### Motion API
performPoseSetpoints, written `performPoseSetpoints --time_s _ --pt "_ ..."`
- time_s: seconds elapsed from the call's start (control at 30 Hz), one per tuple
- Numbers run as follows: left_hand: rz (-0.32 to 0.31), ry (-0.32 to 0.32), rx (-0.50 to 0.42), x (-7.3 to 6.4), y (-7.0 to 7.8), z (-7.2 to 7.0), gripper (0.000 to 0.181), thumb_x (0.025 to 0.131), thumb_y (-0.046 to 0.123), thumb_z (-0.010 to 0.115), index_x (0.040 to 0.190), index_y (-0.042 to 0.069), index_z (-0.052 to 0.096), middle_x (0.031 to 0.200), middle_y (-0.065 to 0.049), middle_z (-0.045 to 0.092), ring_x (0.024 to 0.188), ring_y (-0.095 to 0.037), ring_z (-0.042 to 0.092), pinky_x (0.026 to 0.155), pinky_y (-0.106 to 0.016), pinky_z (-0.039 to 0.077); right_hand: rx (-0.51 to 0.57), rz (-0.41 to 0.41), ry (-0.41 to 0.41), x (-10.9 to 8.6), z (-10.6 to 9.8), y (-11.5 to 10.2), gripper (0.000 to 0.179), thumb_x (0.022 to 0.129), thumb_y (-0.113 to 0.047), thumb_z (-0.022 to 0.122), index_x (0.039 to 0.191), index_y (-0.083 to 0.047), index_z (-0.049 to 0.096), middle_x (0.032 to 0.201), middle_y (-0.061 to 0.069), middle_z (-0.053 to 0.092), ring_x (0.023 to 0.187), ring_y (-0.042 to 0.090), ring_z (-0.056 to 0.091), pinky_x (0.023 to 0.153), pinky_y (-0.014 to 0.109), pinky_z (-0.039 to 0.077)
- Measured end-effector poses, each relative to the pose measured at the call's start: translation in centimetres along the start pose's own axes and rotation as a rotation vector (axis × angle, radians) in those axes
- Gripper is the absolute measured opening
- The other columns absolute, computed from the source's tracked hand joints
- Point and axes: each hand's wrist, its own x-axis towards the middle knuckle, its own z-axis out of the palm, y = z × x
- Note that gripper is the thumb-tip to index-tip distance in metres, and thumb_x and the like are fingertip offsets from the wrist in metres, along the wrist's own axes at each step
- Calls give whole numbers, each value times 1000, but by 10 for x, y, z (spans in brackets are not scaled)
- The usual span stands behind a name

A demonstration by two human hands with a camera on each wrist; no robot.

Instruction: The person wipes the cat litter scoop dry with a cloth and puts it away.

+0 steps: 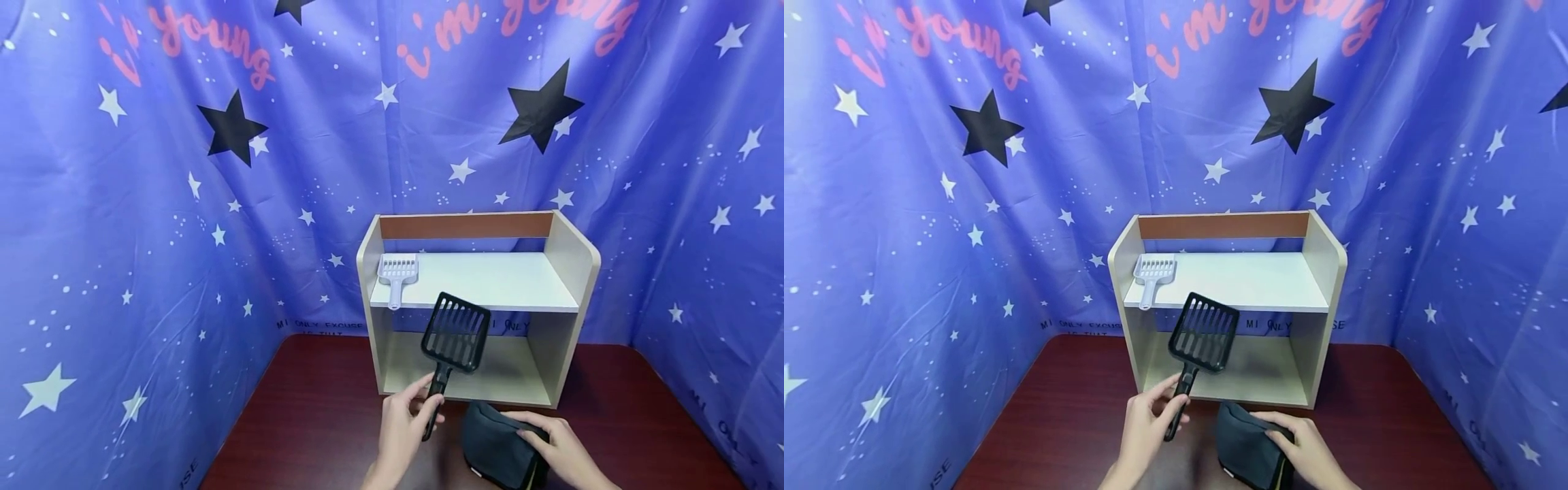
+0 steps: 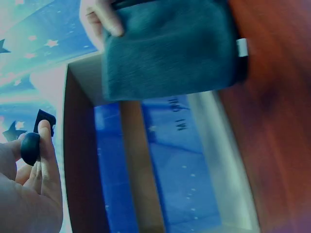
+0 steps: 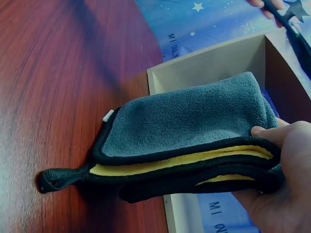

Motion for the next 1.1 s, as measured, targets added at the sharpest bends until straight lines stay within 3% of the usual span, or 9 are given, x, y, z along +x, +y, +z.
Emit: performPoseSetpoints --time_s 0.27,0.47,0.67,0.8,0.97,1.1 --pt "-137 -21 -180 40 25 8 36 94 18 69 128 5 65 100 -24 74 63 -12 73 57 -30 60 -22 67 16 -8 -10 4 26 96 -19 64 121 -18 71 113 -5 75 100 -7 65 78 17 54" --pt "-132 -32 -186 66 34 10 42 95 19 67 133 1 61 107 -23 74 70 -26 76 62 -37 62 -28 74 57 -13 -15 6 25 94 -14 67 119 -16 72 111 -7 75 97 -7 65 76 16 53" --pt "-129 -80 -233 86 37 9 49 95 16 67 138 -3 54 115 -27 70 85 -36 75 69 -29 62 -3 90 25 -16 -20 10 26 96 -13 65 120 -10 71 112 0 76 97 -7 65 75 17 54" --pt "-170 -124 -289 99 34 8 54 95 13 68 143 -3 49 121 -29 66 90 -25 76 79 -28 61 63 147 -28 -18 -24 13 28 98 -15 61 124 -5 68 115 -3 74 95 -6 66 74 18 55" --pt "-225 -184 -328 110 33 4 65 92 15 71 148 0 42 134 -26 60 92 -11 73 87 -21 56 106 152 -55 -20 -27 17 29 100 -14 59 126 -3 66 116 -9 73 95 -4 66 74 19 55" --pt "-233 -261 -367 118 33 1 73 90 14 72 152 2 36 141 -24 56 115 -22 68 94 -21 52 141 163 -72 -21 -28 19 30 101 -14 57 127 -1 64 117 -15 71 95 -4 66 73 19 55"
